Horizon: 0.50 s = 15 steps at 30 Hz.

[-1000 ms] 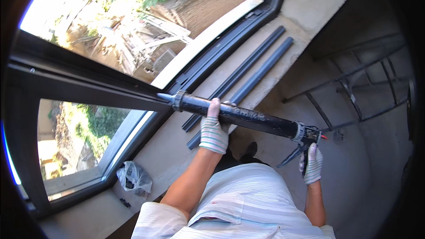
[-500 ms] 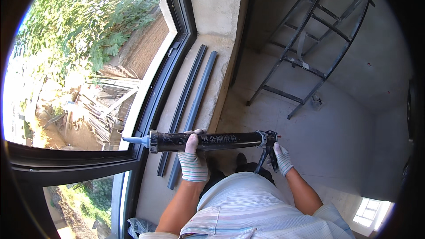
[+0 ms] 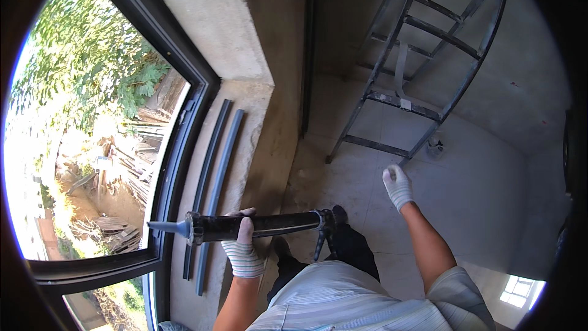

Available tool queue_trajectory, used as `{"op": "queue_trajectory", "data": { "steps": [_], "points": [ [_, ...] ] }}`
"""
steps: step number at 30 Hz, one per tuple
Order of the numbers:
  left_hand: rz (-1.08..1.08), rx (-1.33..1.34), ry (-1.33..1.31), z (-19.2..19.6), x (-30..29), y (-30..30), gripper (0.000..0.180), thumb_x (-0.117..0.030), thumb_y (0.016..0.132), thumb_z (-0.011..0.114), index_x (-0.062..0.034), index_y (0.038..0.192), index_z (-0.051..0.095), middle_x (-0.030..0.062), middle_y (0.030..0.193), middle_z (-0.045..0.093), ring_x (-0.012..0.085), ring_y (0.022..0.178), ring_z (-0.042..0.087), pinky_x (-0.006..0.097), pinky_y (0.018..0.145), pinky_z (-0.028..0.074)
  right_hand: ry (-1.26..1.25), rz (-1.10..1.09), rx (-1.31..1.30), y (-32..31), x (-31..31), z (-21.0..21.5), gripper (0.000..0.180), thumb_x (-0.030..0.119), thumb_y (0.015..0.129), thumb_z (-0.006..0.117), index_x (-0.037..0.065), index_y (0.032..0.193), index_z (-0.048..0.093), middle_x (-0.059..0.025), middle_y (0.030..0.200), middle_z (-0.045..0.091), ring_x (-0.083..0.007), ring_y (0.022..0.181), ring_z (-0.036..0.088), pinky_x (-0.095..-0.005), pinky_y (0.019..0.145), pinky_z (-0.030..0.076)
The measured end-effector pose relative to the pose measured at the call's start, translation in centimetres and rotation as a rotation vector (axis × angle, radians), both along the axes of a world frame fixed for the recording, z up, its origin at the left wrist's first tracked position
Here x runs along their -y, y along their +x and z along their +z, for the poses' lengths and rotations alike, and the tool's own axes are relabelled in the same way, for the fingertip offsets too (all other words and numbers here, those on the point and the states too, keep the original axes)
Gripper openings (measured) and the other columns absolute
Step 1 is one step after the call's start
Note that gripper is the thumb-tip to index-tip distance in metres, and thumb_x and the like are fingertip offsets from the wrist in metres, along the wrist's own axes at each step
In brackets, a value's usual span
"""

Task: The person installs a black rubber seal into the window frame and then applies sealant along the perimeter using a caulking gun. The person works on the lower and side sections of the window frame while another person assists nearby.

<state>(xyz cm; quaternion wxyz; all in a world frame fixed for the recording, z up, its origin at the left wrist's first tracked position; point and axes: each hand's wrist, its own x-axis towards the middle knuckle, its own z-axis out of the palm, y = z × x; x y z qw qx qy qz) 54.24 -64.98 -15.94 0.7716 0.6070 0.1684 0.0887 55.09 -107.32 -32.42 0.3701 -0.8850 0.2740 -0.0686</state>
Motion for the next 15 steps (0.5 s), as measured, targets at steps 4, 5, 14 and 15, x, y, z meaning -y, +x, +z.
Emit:
{"op": "queue_trajectory", "data": {
  "steps": [4, 5, 14, 15],
  "points": [
    [0.018, -0.077, 0.17, -1.0, 4.8, 1.1, 0.024, -0.011, 0.089, 0.07, -0.005, 0.11, 0.06, 0.0126, 0.107, 0.068, 0.0241, 0.104, 0.065, 0.041, 0.103, 0.047, -0.399, 0.096, 0.027, 10.5, 7.6, 0.3, 0.043, 0.034, 0.089, 0.068, 0.012, 0.125, 0.063, -0.0203, 0.119, 0.063, -0.0388, 0.112, 0.061, -0.0469, 0.097, 0.05],
    [0.02, -0.1, 0.207, -0.9, 6.2, 1.4, 0.024, -0.011, 0.089, 0.07, -0.0051, 0.11, 0.06, 0.0126, 0.107, 0.068, 0.0241, 0.105, 0.064, 0.041, 0.103, 0.047, -0.51, 0.11, -0.001, 12.7, 9.4, -0.3, 0.047, 0.035, 0.088, 0.068, 0.013, 0.129, 0.06, -0.0181, 0.122, 0.062, -0.0377, 0.115, 0.059, -0.0471, 0.099, 0.05],
    [0.039, -0.238, 0.375, -4.1, 10.8, 1.3, 0.036, -0.008, 0.084, 0.077, -0.0044, 0.114, 0.058, 0.0106, 0.109, 0.068, 0.0214, 0.104, 0.064, 0.039, 0.1, 0.049, -0.754, 0.493, -0.281, 25.5, 19.0, -6.9, 0.074, 0.03, 0.087, 0.071, 0.01, 0.152, 0.04, -0.0175, 0.145, 0.048, -0.0359, 0.136, 0.045, -0.0491, 0.116, 0.035],
    [0.04, -0.251, 0.402, -4.6, 10.9, 1.3, 0.035, -0.009, 0.084, 0.077, -0.0052, 0.114, 0.058, 0.0103, 0.109, 0.068, 0.0219, 0.104, 0.064, 0.039, 0.1, 0.049, -0.746, 0.51, -0.297, 26.5, 19.7, -7.8, 0.073, 0.03, 0.088, 0.071, 0.01, 0.151, 0.04, -0.0176, 0.143, 0.05, -0.0353, 0.134, 0.047, -0.0496, 0.114, 0.037]
  ]
}}
